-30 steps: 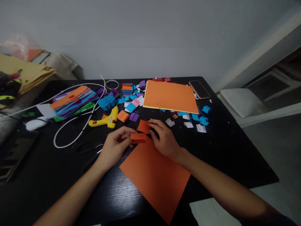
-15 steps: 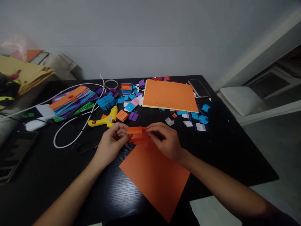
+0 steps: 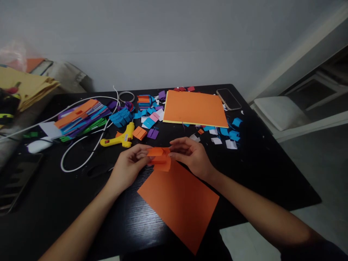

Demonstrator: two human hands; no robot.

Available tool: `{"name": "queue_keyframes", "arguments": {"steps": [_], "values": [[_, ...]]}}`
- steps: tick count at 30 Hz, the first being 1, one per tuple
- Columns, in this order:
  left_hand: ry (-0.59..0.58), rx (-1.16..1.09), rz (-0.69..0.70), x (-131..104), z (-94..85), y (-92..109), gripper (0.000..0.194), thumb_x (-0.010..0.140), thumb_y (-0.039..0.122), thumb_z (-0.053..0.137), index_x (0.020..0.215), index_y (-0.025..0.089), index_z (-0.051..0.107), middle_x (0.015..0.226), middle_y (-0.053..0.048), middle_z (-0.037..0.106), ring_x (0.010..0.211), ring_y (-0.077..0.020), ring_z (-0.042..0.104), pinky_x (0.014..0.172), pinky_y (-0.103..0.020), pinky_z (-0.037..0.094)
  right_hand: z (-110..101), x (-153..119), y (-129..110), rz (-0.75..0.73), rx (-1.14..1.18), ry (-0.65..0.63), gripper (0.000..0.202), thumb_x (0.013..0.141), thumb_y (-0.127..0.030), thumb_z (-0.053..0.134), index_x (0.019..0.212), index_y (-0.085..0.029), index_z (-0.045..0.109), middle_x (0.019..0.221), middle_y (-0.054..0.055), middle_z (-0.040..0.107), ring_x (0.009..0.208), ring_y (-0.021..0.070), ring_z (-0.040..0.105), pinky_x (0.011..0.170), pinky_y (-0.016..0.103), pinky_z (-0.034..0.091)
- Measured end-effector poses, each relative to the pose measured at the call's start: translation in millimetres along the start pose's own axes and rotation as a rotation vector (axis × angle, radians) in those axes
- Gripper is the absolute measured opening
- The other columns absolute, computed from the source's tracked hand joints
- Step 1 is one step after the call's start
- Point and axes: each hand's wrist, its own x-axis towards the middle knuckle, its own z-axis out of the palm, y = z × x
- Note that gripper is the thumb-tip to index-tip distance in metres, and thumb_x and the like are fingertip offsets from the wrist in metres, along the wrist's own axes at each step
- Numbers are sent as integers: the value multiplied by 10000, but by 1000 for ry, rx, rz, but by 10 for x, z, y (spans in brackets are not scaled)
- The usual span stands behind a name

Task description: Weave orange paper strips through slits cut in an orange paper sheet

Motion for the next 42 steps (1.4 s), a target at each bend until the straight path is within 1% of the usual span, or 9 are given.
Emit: {"name": "queue_keyframes", "arguments": {"steps": [7,13,20,23,29,34,36,38,42], "values": [[-11,-39,-42,-11,44,37,461,746,332,863,1159,170,738,832,-26,765,758,-175,723,691,-256,588,6,0,3,87,74,2,349,704,-246,928,1001,-214,747,976,40,822,985,214,794,985,418,628],[-48,-25,-25,-20,64,46,404,745,321,858,1108,182,750,799,-14,761,732,-180,735,670,-260,595,12,8,44,132,136,-11,339,679,-224,939,966,-218,760,961,21,816,971,198,788,1004,408,617],[0,-88,-26,-23,52,47,341,727,275,874,1024,172,742,807,-15,781,712,-146,720,669,-219,568,11,0,36,210,231,-111,225,724,-250,917,916,-218,804,932,-4,806,871,147,767,890,323,649],[-2,-101,-7,-19,64,46,292,722,268,875,964,167,747,836,-29,785,740,-152,722,697,-232,577,16,-5,37,219,247,-122,216,721,-253,922,902,-214,810,911,-1,808,851,151,770,888,337,653],[-61,-101,-39,-32,100,79,240,737,296,865,885,167,728,659,22,685,539,-111,606,543,-218,508,16,1,72,249,340,-114,236,677,-261,957,854,-213,809,872,-4,808,818,151,777,875,338,660],[-110,-130,-64,-34,97,88,229,745,306,865,850,165,718,660,16,698,519,-108,591,527,-223,513,9,-1,84,260,364,-131,215,679,-252,956,824,-218,801,850,-16,792,792,130,767,848,303,659],[-122,-147,-65,-34,90,79,225,745,298,868,847,163,719,669,12,709,532,-106,597,536,-216,517,0,-8,65,246,343,-145,236,679,-230,952,863,-227,804,866,-17,787,806,129,762,813,285,658],[-133,-161,-72,-35,85,69,235,749,314,872,850,162,723,699,-2,732,560,-113,620,548,-217,527,-17,-20,27,214,296,-189,328,694,-198,937,990,-257,808,899,-20,783,845,130,756,793,266,650],[-174,-186,-121,-39,79,51,283,731,348,899,856,166,723,724,-19,751,584,-131,648,559,-232,533,-68,-53,-60,115,198,-318,487,799,-166,852,1252,-312,748,1041,-13,755,920,118,732,845,250,622]]}}
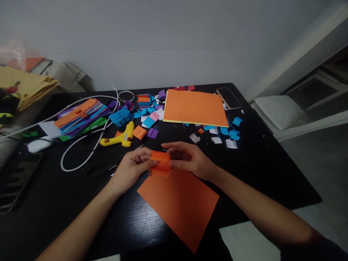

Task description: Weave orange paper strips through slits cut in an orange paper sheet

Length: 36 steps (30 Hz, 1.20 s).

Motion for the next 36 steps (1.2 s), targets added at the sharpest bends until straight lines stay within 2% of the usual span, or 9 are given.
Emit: {"name": "queue_keyframes", "arguments": {"steps": [5,8,12,16,21,24,30,33,36], "values": [[-78,-2,-37,-6,-24,-12,276,790,363,876,879,166,705,683,-11,736,575,-120,651,585,-221,508,-23,-32,-36,-10,-45,-124,394,891,-196,769,1277,-269,742,1115,33,747,994,158,726,899,292,600],[-110,-29,-58,-12,-39,-12,296,808,371,869,901,163,679,699,-24,751,590,-132,673,575,-219,505,-21,-27,-34,10,-5,-118,318,883,-187,782,1196,-244,772,1075,31,758,960,148,728,872,269,596],[-131,-56,-71,-16,-44,-12,325,805,375,875,879,150,652,720,-37,770,592,-128,685,580,-211,522,-15,-13,-18,7,95,-120,374,836,-171,845,1195,-249,771,1099,25,762,980,137,735,860,238,600],[-125,-92,-87,-8,-33,-12,345,779,373,894,836,143,643,712,-43,779,573,-119,686,545,-190,534,-8,-5,0,4,123,-137,409,819,-140,866,1198,-258,770,1104,19,765,1008,130,738,874,227,608],[-52,-90,-130,8,-23,-16,363,661,291,963,751,146,643,664,-10,751,512,-122,664,448,-185,526,5,-5,9,3,141,-161,417,835,-122,852,1215,-270,763,1068,3,768,982,110,744,857,206,616],[-58,-100,-137,6,-42,-28,354,644,262,974,749,140,659,670,-11,749,518,-116,666,475,-187,540,8,-11,-3,24,153,-165,398,835,-117,852,1197,-256,765,1055,5,769,962,108,747,860,214,618],[-206,-242,-170,-22,-96,-67,422,665,359,982,873,129,697,728,-47,767,556,-106,670,548,-191,559,-26,-18,-13,54,200,-196,404,813,-93,863,1174,-249,772,1065,2,777,966,106,749,887,225,610],[-289,-332,-173,-38,-88,-77,410,659,342,990,857,119,708,727,-30,747,565,-83,661,554,-159,556,-37,-21,-8,82,229,-224,410,805,-101,871,1175,-253,778,1072,2,783,978,106,752,893,224,609],[-382,-393,-177,-53,-58,-80,394,669,348,983,803,115,695,674,-15,718,514,-79,642,485,-147,541,-34,-27,-8,127,263,-254,410,782,-124,894,1157,-251,787,1048,5,791,975,117,759,881,233,612]]}}
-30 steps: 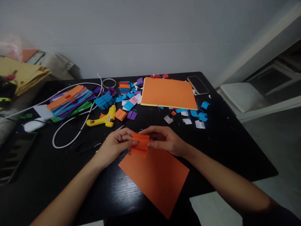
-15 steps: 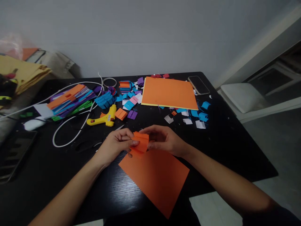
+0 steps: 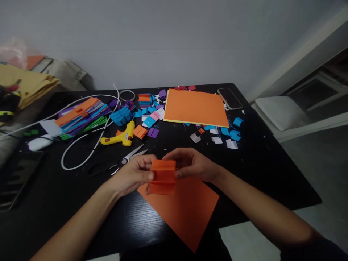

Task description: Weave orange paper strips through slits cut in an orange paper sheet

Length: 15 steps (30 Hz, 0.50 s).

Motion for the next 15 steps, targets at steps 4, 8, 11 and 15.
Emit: {"name": "queue_keyframes", "arguments": {"steps": [4,8,11,15], "values": [[-43,-11,-9,4,27,-18,437,651,384,985,741,122,648,615,-6,692,431,-89,605,409,-174,534,-4,1,5,35,22,-3,409,762,-139,911,1141,-236,791,1054,23,799,991,145,762,878,266,616],[-28,-4,1,-1,31,-10,405,680,347,973,754,126,642,633,-4,708,444,-87,628,422,-155,535,-23,9,12,36,2,23,416,752,-137,917,1137,-229,791,1051,25,797,985,147,760,876,267,614],[-33,6,-15,-17,21,-4,410,669,340,980,768,126,646,651,-8,722,468,-94,651,454,-164,560,-28,8,20,32,-1,14,415,749,-148,921,1134,-231,791,1040,26,795,977,144,758,867,264,614],[-85,14,-83,-39,-8,-16,458,617,356,1004,803,123,656,666,-32,745,456,-118,661,436,-188,563,-25,1,35,53,-1,-39,433,744,-137,920,1144,-231,786,1024,20,788,957,135,755,849,252,618]]}}
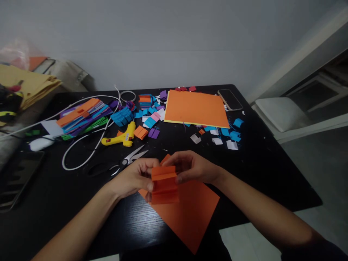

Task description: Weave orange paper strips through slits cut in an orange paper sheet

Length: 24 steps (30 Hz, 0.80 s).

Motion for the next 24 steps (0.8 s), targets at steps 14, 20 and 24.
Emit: {"name": "queue_keyframes", "arguments": {"steps": [14,20,24], "values": [[221,270,53,17,58,140,257,767,221,885,786,139,642,635,-6,725,489,-92,646,501,-169,528,48,-3,-70,-69,-177,207,325,789,-188,880,1099,-212,787,991,17,767,902,127,718,840,253,581],[337,454,120,66,119,120,208,780,182,813,866,160,625,615,13,721,538,-122,666,538,-198,518,72,52,53,-163,-356,424,275,813,-247,859,1071,-219,769,997,29,774,927,150,730,868,288,559],[455,736,300,56,113,45,201,857,232,766,1023,185,665,706,13,718,646,-138,677,608,-221,511,68,66,111,-176,-383,477,239,792,-236,854,1011,-210,762,965,25,776,887,156,735,867,316,573]]}}
